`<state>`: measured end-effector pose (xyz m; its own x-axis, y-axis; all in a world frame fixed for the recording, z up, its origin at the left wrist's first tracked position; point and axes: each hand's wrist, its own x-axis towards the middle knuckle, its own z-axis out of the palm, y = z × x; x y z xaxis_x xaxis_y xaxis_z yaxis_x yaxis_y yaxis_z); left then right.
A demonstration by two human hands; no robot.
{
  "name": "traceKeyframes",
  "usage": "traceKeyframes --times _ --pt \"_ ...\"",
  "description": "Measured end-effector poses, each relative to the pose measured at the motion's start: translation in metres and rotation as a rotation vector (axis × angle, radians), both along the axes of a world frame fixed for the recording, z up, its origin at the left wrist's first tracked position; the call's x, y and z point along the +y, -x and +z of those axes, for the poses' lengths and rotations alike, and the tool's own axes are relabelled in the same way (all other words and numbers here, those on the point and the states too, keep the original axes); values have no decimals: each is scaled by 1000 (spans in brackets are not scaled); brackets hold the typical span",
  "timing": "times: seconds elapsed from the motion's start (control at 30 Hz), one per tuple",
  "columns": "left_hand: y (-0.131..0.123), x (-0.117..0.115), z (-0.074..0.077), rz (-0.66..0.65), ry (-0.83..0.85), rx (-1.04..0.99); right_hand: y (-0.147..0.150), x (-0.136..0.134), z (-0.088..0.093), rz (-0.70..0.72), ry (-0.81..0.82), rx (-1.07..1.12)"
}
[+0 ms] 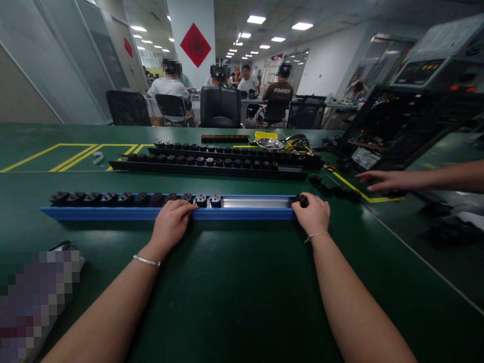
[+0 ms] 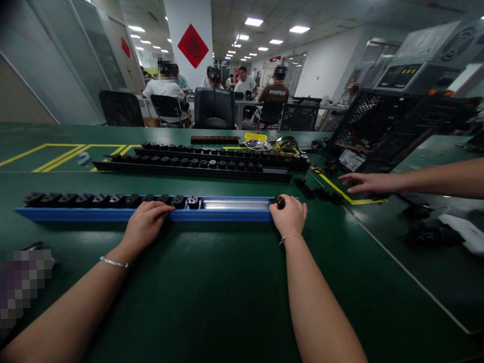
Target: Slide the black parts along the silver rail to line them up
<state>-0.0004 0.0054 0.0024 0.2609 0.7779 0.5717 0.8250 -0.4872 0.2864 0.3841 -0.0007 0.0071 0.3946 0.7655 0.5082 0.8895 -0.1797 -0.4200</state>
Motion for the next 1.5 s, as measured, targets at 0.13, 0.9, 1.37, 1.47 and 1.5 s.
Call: traceKeyframes --times 0.13,0.9,1.37,1.47,1.5 --pt "1 0 -1 -7 -1 1 -1 1 -1 0 4 10" --pt "2 2 -3 -13 -22 23 -7 0 -2 -69 21 55" --pt "1 1 -2 -13 -31 11 -10 1 -1 -85 -3 53" --pt "2 2 -2 -12 -30 12 -11 2 -1 -98 -1 58" --pt "2 2 -3 -14 -33 15 -11 2 -1 -95 -7 55"
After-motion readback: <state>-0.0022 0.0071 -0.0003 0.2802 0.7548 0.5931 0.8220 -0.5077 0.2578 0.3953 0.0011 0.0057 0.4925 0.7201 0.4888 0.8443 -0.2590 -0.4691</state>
